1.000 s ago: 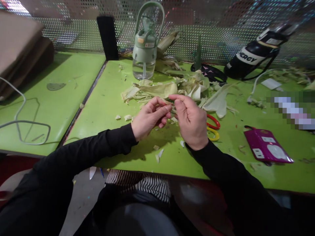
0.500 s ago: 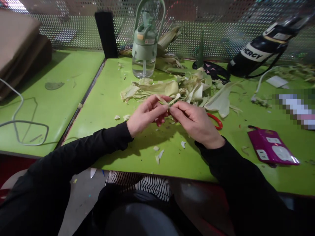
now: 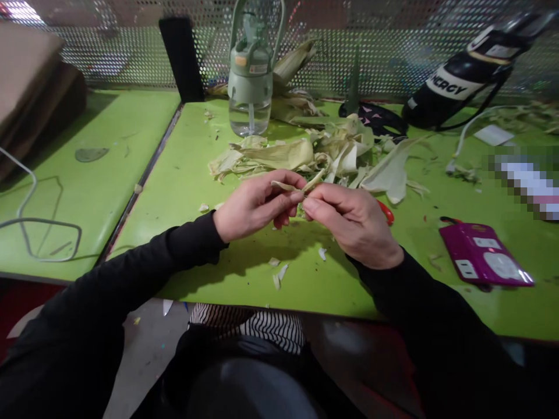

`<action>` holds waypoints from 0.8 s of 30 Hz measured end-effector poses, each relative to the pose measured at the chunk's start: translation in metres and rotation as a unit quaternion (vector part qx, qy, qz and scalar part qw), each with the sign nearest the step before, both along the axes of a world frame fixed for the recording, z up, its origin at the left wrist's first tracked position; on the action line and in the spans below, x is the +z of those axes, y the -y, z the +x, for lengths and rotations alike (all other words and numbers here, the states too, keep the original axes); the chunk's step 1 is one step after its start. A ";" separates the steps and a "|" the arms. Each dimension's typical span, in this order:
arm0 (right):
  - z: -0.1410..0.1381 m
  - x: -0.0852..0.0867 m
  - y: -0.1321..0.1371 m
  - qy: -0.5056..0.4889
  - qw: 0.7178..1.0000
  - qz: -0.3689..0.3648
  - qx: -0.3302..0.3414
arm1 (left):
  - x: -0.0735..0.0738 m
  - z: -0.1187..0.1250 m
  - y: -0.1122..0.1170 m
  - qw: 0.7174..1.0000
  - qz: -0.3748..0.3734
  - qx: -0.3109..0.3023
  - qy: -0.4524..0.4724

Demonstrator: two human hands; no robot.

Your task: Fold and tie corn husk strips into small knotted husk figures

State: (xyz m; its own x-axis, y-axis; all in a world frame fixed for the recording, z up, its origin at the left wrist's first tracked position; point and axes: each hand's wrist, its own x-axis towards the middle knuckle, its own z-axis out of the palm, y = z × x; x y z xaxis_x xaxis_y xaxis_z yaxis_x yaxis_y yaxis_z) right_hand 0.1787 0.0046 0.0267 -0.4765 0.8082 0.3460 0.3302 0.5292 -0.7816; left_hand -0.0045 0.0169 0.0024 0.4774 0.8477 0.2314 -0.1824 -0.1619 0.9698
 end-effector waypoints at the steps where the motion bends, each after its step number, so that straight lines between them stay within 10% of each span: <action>1: 0.000 0.000 -0.001 0.002 1.000 0.002 0.000 | 0.000 0.000 -0.001 1.000 -0.005 -0.001 0.001; 10: 0.010 -0.010 -0.025 0.043 0.999 0.006 -0.032 | -0.002 -0.021 -0.029 0.968 -0.237 -0.083 0.009; 19: 0.012 -0.018 -0.034 -0.037 0.995 -0.093 -0.015 | -0.016 -0.020 -0.032 0.971 -0.235 -0.043 -0.009; 24: 0.014 -0.030 -0.042 -0.203 0.968 -0.028 -0.148 | -0.012 -0.015 -0.030 0.973 -0.228 0.028 0.014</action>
